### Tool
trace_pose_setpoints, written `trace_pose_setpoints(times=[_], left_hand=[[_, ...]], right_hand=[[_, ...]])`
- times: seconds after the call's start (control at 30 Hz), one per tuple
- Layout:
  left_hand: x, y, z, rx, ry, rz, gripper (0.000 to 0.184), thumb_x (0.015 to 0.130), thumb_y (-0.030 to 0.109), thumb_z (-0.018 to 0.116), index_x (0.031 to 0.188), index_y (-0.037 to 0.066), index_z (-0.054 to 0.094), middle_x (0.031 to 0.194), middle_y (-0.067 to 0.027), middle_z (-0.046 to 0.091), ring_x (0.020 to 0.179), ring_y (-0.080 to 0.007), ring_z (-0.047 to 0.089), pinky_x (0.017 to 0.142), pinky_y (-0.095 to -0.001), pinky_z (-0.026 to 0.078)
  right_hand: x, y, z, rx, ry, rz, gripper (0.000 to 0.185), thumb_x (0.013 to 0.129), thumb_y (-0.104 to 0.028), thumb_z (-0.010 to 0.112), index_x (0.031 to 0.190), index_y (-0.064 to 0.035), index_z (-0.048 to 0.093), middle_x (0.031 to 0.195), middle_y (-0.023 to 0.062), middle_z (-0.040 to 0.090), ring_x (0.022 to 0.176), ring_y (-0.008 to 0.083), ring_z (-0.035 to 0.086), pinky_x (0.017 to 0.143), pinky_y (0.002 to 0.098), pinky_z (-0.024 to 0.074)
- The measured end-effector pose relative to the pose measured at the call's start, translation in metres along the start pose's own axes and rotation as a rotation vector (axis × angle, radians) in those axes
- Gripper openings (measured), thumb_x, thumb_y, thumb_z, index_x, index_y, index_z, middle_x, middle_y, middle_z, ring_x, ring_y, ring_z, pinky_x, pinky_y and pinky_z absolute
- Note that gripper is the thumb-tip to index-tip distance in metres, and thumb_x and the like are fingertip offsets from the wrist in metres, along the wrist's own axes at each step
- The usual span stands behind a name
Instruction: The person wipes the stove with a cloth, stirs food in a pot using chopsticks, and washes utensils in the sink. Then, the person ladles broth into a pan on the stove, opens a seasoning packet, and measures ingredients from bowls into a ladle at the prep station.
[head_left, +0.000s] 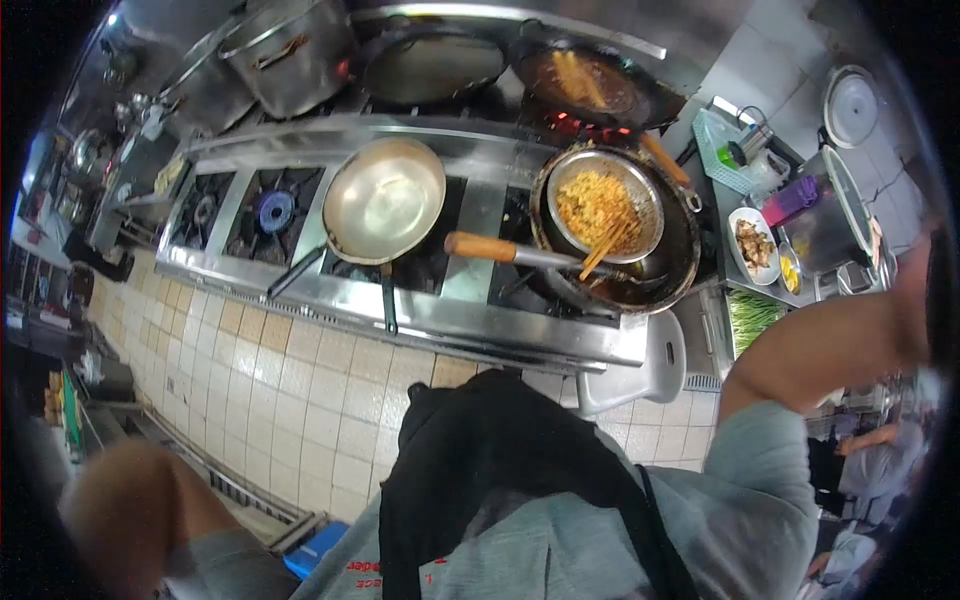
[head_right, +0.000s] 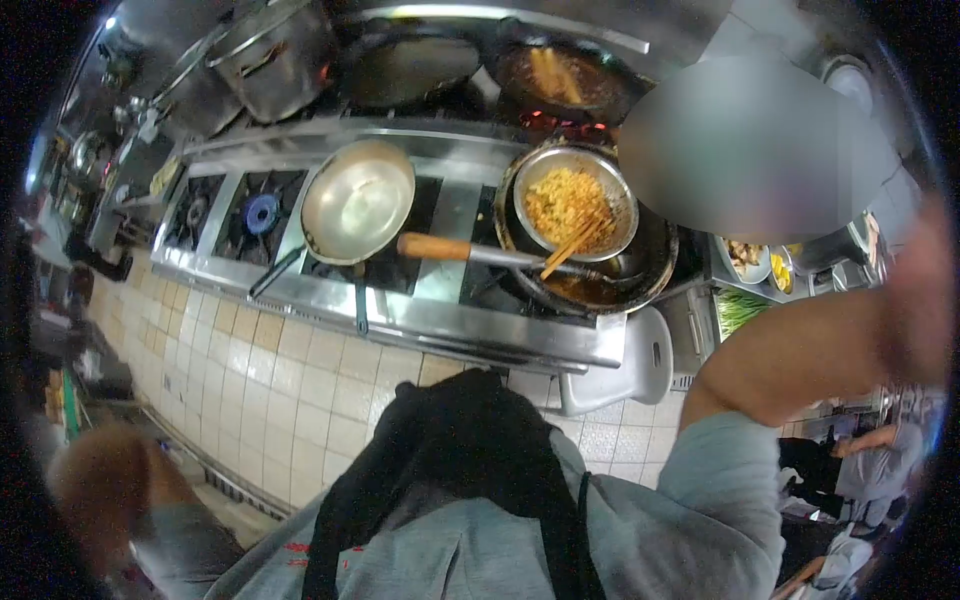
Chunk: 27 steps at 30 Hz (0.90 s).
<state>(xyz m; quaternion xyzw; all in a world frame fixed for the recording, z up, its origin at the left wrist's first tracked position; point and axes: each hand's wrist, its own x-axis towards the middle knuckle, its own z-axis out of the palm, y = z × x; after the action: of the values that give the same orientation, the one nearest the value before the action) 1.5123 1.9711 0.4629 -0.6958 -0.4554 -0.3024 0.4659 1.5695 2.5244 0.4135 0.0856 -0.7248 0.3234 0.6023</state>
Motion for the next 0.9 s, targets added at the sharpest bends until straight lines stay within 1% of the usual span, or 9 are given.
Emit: trace_pose_setpoints(times=[0.17, 0.2, 0.27, 0.33, 0.43, 0.6, 0.7, 0.8, 0.9], left_hand=[[-0.1, -0.007, -0.042, 0.411, 0.389, -0.442, 0.058, 0.09, 0.046, 0.044, 0.131, 0.005, 0.041, 0.129, -0.0159, 0.044, 0.117, -0.0325, 0.043, 0.098, -0.0453, 0.035], [-0.159, -0.002, -0.038, 0.078, 0.324, -0.832, 0.057, 0.095, 0.04, 0.033, 0.132, -0.003, 0.039, 0.139, -0.0216, 0.035, 0.129, -0.0313, 0.035, 0.108, -0.042, 0.026], [-0.271, 0.024, -0.025, 0.235, 0.547, -1.539, 0.047, 0.096, 0.029, 0.035, 0.13, -0.003, 0.042, 0.137, -0.0177, 0.041, 0.125, -0.0273, 0.04, 0.106, -0.0405, 0.029], [-0.363, 0.064, 0.031, 0.249, 0.409, -1.816, 0.049, 0.093, 0.032, 0.041, 0.127, -0.003, 0.046, 0.13, -0.0164, 0.048, 0.121, -0.0255, 0.045, 0.103, -0.0394, 0.032], [-0.465, 0.151, 0.096, 0.131, 0.084, -2.329, 0.034, 0.086, 0.026, 0.055, 0.11, 0.002, 0.06, 0.088, -0.0044, 0.061, 0.075, -0.0132, 0.051, 0.067, -0.0275, 0.041], [-0.454, 0.257, 0.165, -0.185, -0.52, -2.626, 0.029, 0.086, 0.022, 0.058, 0.104, -0.001, 0.063, 0.086, -0.0086, 0.065, 0.074, -0.0175, 0.061, 0.068, -0.0297, 0.048], [-0.58, 0.384, 0.153, -0.264, -0.733, -2.634, 0.032, 0.086, 0.024, 0.057, 0.107, 0.0, 0.062, 0.096, -0.012, 0.066, 0.082, -0.0204, 0.063, 0.071, -0.03, 0.05], [-0.547, 0.389, 0.142, -0.245, -0.72, -2.77, 0.033, 0.086, 0.024, 0.057, 0.11, 0.002, 0.06, 0.098, -0.0118, 0.065, 0.08, -0.0208, 0.063, 0.067, -0.0309, 0.049], [-0.528, 0.368, 0.138, -0.232, -0.6, -2.815, 0.035, 0.086, 0.024, 0.057, 0.113, 0.003, 0.058, 0.1, -0.0116, 0.064, 0.078, -0.0212, 0.063, 0.063, -0.0318, 0.048]], right_hand=[[-0.095, 0.097, 0.056, -0.373, -0.287, 0.802, 0.051, 0.087, -0.043, 0.055, 0.121, -0.0053, 0.054, 0.111, 0.0074, 0.06, 0.098, 0.0177, 0.056, 0.08, 0.0306, 0.0449], [-0.115, 0.12, 0.061, -0.234, -0.292, 0.985, 0.055, 0.086, -0.045, 0.055, 0.124, -0.0049, 0.052, 0.114, 0.0075, 0.058, 0.1, 0.0208, 0.056, 0.081, 0.0341, 0.0459], [-0.137, 0.149, 0.074, 0.017, -0.259, 1.299, 0.056, 0.085, -0.042, 0.058, 0.123, -0.0019, 0.048, 0.118, 0.0099, 0.054, 0.103, 0.0259, 0.055, 0.084, 0.0413, 0.0475], [-0.152, 0.167, 0.094, 0.387, -0.219, 1.457, 0.043, 0.089, -0.03, 0.056, 0.118, 0.0008, 0.048, 0.112, 0.0139, 0.055, 0.1, 0.0303, 0.057, 0.084, 0.0466, 0.0491], [-0.165, 0.179, 0.129, 0.796, -0.083, 1.63, 0.026, 0.091, -0.013, 0.05, 0.108, 0.0064, 0.047, 0.095, 0.0171, 0.055, 0.081, 0.0235, 0.061, 0.071, 0.0346, 0.0552], [-0.191, 0.23, 0.163, 1.378, -0.198, 1.68, 0.012, 0.09, -0.007, 0.048, 0.096, 0.0042, 0.048, 0.072, 0.0076, 0.051, 0.056, 0.012, 0.052, 0.044, 0.0217, 0.0461], [-0.181, 0.18, 0.175, 0.638, -0.229, 1.5, 0.004, 0.085, -0.004, 0.049, 0.088, -0.0009, 0.047, 0.066, 0.0035, 0.048, 0.045, 0.0063, 0.04, 0.033, 0.0194, 0.0292], [-0.187, 0.162, 0.159, 0.384, -0.323, 1.404, 0.008, 0.084, -0.001, 0.046, 0.092, -0.0016, 0.048, 0.061, 0.0043, 0.047, 0.042, 0.0092, 0.041, 0.031, 0.0232, 0.0264], [-0.183, 0.148, 0.149, 0.305, -0.35, 1.354, 0.041, 0.081, 0.002, 0.048, 0.121, -0.0041, 0.045, 0.058, 0.0025, 0.045, 0.042, 0.0097, 0.041, 0.034, 0.0247, 0.0294]])
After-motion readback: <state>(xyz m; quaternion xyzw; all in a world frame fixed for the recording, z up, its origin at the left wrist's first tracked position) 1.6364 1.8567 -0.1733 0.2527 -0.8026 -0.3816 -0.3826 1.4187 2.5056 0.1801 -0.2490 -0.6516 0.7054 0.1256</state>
